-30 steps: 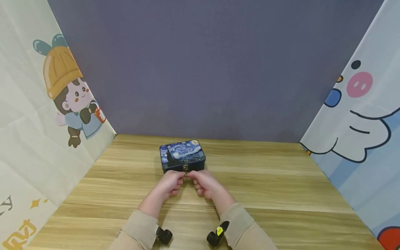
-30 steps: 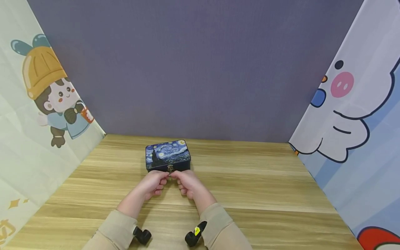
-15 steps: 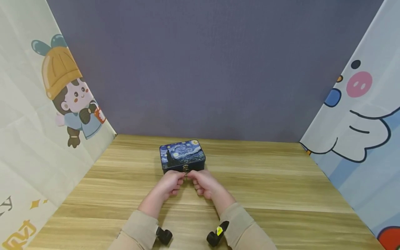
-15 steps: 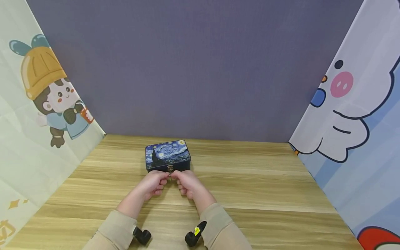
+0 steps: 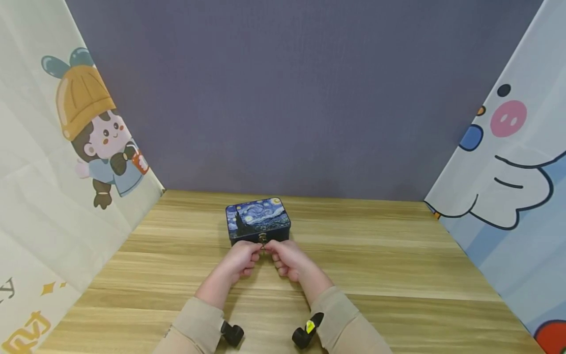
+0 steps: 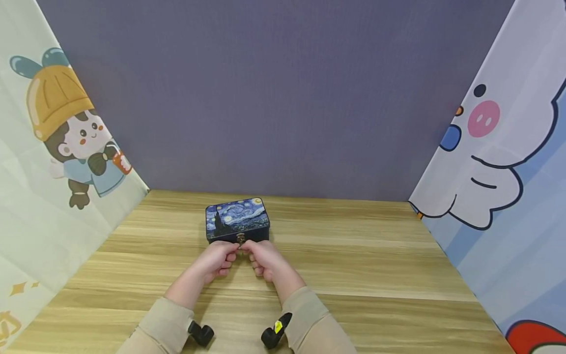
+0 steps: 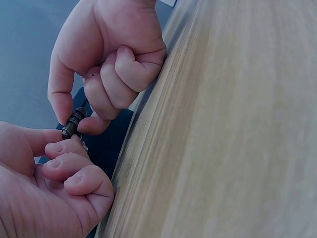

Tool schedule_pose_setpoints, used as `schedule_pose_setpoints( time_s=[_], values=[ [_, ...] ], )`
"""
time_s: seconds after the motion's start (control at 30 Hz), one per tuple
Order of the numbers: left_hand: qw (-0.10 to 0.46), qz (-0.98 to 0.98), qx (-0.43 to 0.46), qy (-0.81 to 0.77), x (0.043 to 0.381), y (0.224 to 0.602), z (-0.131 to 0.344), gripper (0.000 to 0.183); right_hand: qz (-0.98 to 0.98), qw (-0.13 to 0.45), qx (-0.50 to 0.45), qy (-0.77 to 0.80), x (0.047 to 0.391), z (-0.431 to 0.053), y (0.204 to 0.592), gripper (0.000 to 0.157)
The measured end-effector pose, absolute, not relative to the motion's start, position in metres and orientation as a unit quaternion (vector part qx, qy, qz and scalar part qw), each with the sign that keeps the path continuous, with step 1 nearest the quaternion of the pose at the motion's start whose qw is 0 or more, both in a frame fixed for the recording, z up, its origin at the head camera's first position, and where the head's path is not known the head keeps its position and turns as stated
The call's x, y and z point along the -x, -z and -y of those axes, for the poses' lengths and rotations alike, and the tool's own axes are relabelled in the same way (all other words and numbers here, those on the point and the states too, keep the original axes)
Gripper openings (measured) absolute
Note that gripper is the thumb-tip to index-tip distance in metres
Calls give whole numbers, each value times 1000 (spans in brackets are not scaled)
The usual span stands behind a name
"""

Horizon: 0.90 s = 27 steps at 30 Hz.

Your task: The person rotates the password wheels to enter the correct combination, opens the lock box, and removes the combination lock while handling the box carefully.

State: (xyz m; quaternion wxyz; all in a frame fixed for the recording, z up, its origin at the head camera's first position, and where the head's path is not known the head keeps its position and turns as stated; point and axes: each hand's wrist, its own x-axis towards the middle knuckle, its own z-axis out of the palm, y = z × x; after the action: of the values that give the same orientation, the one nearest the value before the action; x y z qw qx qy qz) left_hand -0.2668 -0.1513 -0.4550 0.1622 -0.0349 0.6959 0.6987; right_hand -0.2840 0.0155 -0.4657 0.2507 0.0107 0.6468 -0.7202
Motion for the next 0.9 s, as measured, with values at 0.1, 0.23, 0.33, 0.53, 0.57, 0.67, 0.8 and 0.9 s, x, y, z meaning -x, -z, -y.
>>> schedule_pose_setpoints(
  time_s=[0.1,0.23,0.33,0.53,0.57,0.67,0.8,0.9],
  values=[
    [161,-697,37,-698,268,456,151,23,-647,251,-11,720,285,-15,466,19],
    [160,-697,39,-698,268,456,150,23,-646,253,-11,721,285,-15,467,19],
    [160,-696,40,-699,268,456,150,23,-646,254,-10,720,285,-15,467,20],
    [163,-694,40,-700,267,457,151,24,-647,255,-6,718,285,-15,467,20],
    [163,-694,40,-701,268,457,151,24,-647,255,-6,718,285,-15,467,20],
    [161,-694,43,-700,268,457,150,23,-647,256,-7,718,286,-15,467,21],
    [159,-696,46,-699,268,456,150,23,-643,260,-10,721,286,-16,466,23],
    [160,-696,45,-699,268,456,150,24,-638,261,-10,724,287,-17,465,25]
  ],
)
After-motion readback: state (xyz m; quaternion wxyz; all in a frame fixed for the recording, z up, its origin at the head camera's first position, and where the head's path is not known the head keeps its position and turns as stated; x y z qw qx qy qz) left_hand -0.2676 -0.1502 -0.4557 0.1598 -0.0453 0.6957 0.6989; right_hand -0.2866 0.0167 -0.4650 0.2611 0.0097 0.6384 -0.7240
